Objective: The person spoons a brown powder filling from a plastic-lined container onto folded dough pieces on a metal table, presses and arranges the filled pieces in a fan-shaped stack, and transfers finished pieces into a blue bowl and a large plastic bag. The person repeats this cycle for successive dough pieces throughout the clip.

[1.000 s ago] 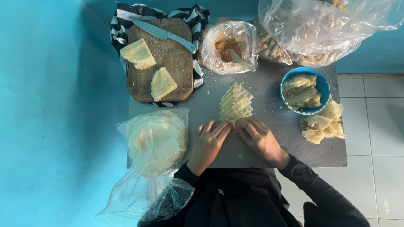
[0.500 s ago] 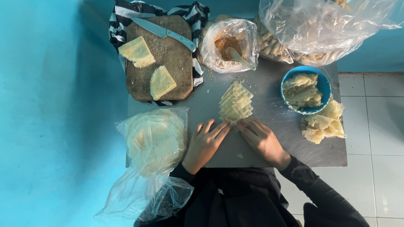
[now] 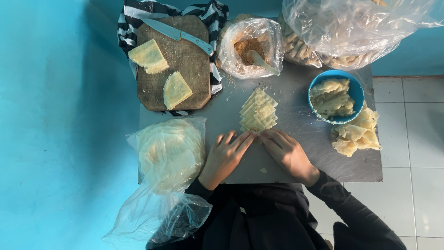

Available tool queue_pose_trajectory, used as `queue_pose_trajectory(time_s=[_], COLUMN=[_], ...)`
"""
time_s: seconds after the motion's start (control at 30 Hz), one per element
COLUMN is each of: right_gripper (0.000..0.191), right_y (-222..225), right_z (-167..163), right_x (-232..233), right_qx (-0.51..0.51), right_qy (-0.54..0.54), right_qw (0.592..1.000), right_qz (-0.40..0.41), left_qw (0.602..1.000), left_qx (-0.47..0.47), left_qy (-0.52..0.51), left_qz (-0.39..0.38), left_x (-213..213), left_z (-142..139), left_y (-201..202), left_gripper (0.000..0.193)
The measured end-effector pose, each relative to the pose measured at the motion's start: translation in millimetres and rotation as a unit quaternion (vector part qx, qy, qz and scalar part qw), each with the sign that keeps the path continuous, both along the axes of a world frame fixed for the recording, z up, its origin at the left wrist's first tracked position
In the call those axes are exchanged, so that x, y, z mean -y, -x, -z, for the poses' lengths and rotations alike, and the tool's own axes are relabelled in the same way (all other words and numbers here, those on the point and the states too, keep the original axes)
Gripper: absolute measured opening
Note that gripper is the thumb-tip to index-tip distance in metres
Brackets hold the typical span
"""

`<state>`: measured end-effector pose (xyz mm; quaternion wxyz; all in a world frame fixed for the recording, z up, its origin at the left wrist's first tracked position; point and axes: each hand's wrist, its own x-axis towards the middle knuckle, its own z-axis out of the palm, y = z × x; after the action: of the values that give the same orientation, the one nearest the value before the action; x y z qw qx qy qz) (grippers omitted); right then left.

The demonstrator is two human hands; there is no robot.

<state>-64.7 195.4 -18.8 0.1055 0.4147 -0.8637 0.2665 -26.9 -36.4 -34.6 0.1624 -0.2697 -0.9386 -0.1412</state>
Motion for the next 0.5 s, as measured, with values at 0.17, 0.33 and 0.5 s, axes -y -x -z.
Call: queue_pose_trajectory(time_s=[0.17, 0.33, 0.5], right_gripper=[0.047, 0.058, 0.049], right_y=[0.2, 7.4, 15.0], right_z=[-1.7, -8.7, -4.2], right_x=[-3.5, -16.2, -17.4], right_qx=[0.028, 0.02, 0.0], right_qy=[-0.011, -0.05, -0.05], right_qw=[1.0, 0.995, 0.995], right_qz=[0.003, -0.079, -0.087], left_qw=[1.0, 1.0, 1.0], left_qx=[-0.002, 0.0, -0.004], left_qy=[-0.004, 0.0, 0.005], left_qz=[-0.003, 0.006, -0.003], left_x=[-2.2, -0.4, -2.0], left_z=[2.5, 6.1, 7.4], left_y=[0.2, 0.1, -0.1], left_gripper=[0.043, 0.042, 0.04])
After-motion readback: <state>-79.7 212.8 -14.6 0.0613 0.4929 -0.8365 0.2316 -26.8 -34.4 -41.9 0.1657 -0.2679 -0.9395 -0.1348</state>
